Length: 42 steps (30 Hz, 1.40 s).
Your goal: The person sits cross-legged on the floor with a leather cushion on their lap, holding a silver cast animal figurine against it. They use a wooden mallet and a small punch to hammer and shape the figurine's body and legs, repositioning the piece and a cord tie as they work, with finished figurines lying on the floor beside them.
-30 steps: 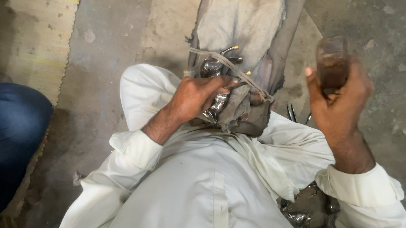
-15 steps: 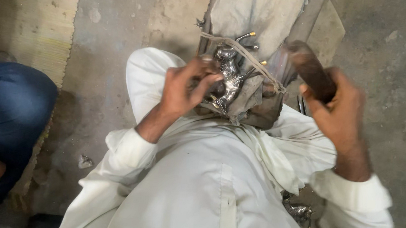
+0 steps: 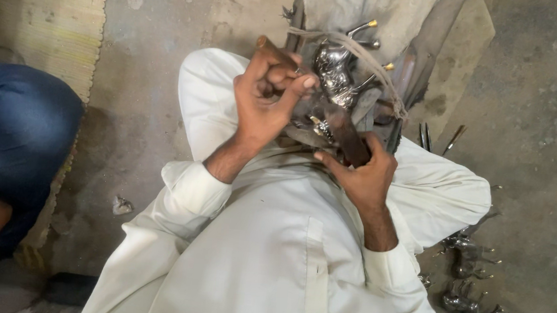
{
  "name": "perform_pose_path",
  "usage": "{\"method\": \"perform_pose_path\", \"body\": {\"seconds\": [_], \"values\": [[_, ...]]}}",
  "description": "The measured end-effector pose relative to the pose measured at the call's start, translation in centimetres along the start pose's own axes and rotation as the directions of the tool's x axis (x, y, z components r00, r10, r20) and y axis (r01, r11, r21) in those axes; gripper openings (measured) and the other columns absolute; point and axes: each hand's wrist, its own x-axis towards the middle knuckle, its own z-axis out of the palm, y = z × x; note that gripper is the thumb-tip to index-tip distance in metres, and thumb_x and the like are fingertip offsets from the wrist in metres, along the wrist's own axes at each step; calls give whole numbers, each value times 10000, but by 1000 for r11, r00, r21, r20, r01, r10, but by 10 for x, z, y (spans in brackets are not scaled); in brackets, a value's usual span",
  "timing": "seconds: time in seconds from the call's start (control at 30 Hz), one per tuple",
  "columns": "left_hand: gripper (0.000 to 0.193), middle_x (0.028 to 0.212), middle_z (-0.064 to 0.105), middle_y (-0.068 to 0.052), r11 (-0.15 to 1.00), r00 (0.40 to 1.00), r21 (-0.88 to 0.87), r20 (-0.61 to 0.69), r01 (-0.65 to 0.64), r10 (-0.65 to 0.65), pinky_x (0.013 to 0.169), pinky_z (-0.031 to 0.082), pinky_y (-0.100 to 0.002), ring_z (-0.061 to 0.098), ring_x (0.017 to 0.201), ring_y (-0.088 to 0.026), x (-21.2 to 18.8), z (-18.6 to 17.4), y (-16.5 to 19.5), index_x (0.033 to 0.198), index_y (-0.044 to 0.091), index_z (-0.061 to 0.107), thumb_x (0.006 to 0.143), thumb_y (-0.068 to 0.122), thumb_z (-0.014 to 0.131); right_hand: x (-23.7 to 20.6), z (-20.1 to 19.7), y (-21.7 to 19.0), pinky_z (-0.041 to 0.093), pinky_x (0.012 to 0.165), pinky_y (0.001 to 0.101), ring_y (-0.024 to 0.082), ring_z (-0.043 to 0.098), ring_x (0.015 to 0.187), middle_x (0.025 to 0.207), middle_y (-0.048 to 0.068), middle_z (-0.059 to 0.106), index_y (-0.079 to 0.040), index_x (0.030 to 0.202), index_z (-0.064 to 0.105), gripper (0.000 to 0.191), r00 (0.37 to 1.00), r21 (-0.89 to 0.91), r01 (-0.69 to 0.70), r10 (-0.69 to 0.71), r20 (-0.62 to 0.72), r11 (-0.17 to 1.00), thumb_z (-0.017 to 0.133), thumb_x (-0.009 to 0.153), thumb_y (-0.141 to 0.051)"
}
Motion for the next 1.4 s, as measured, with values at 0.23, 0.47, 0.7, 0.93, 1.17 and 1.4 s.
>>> {"method": "perform_pose_path", "body": {"seconds": [0.23,0.47,0.7,0.93,1.17,1.4], "values": [[304,961,761,-74,990,997,-120,17,79,-77,765,643,-263,744,879,-104,24,32,-24,1245,-3,543,1012,16,736,36,2,15,510,684,255,62,600,723,811,-12,679,-22,960,676,378,988,198,-36,64,-137,979,942,823,-253],[324,958,775,-61,992,983,-8,138,124,-122,729,638,-251,758,867,-93,47,18,-15,1263,31,579,983,30,743,47,-9,50,474,589,251,69,576,624,758,-21,633,-27,974,662,204,987,556,-142,160,17,819,811,923,-158],[356,933,776,-103,912,970,382,237,-147,57,739,652,-281,786,880,-151,59,20,-7,1206,30,623,915,83,822,47,-33,73,488,650,255,78,592,675,784,-19,624,-32,1068,660,181,980,608,-190,188,69,771,764,952,-125],[328,943,770,-122,820,902,463,408,-337,140,688,581,-354,762,806,-259,71,35,-15,1207,47,610,955,145,796,58,-53,76,517,713,256,76,626,746,859,-8,666,-42,1127,651,221,984,488,-175,130,126,855,755,945,-113],[299,923,750,-119,670,817,504,499,-545,289,635,560,-404,736,790,-305,71,33,-24,1227,76,595,990,199,730,77,-82,40,489,722,269,79,586,783,874,39,694,-19,1073,671,261,996,-79,64,-68,-58,995,834,942,-176],[223,856,731,-119,627,813,538,497,-563,304,584,526,-436,716,711,-302,67,31,-33,1166,98,574,1048,245,694,98,-109,-18,532,810,339,168,694,886,991,56,724,-68,1140,665,226,825,-372,389,-499,-266,843,818,982,-121]]}}
